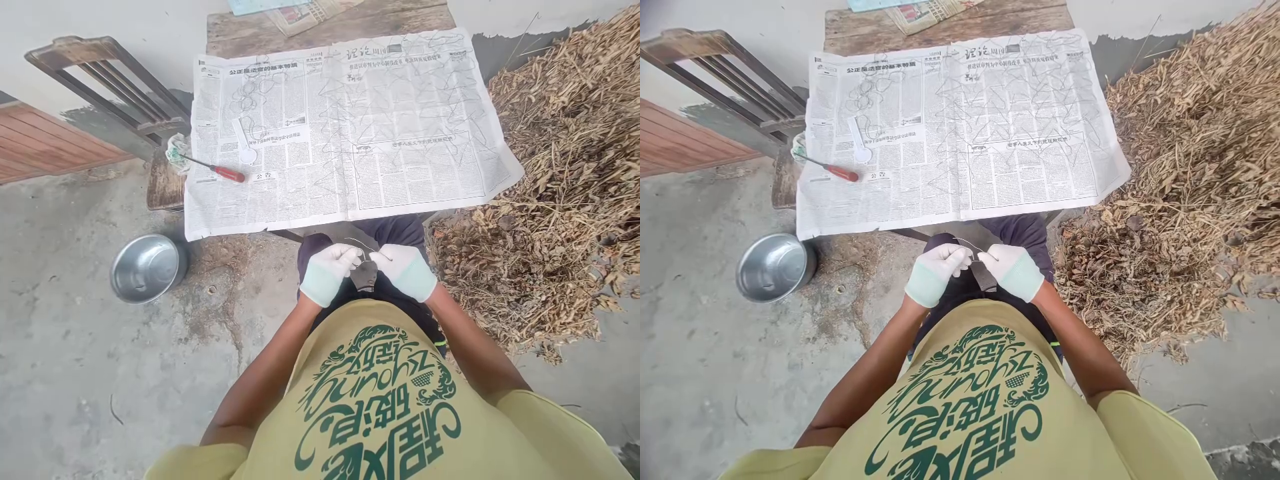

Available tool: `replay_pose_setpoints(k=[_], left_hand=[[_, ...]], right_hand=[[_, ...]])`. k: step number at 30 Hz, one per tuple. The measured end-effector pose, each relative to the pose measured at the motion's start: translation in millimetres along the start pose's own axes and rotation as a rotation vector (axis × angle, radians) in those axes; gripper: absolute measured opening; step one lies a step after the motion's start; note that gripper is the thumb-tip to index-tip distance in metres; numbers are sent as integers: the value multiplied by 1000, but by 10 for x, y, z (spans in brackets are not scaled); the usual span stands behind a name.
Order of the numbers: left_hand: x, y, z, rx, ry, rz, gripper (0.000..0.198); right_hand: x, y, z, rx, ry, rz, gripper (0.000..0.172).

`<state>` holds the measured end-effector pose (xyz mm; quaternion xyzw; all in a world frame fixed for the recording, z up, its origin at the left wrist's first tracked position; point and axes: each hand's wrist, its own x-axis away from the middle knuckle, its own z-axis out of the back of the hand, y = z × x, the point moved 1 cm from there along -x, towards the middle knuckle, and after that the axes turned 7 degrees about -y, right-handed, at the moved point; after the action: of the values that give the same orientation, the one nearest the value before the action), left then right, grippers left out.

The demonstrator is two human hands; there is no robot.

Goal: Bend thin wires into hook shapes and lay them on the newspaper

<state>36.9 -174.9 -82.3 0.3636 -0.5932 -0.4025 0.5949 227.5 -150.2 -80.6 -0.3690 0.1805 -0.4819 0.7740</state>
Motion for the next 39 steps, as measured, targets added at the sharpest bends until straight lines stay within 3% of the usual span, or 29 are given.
replay_pose_setpoints(k=[4, 7, 10, 13, 18, 24, 27, 33, 39], left_hand=[[16, 3, 3, 18, 116, -58, 27], [38, -71, -39, 200, 195, -99, 31], [17, -167, -92, 470, 103, -60, 39], [-11, -216, -95, 552, -58, -36, 47], [52, -103, 24, 299, -172, -230, 33], [194, 149, 72, -14, -150, -370, 18], [229, 135, 43, 0, -85, -332, 15], [230, -91, -18, 339, -29, -205, 29], [74, -138, 71, 560, -123, -123, 46]], right_hand=[[35, -45, -14, -93, 84, -81, 49], [49, -83, -13, -160, 121, -155, 47], [48, -114, 1, -283, 105, -237, 46], [44, -135, 24, -438, 76, -287, 46], [54, -221, 65, -634, 23, -263, 48], [49, -347, 42, -847, -59, -285, 48], [50, -387, 20, -894, -43, -292, 47], [68, -471, 27, -865, -39, -333, 46], [60, -426, 107, -740, -10, -284, 49]])
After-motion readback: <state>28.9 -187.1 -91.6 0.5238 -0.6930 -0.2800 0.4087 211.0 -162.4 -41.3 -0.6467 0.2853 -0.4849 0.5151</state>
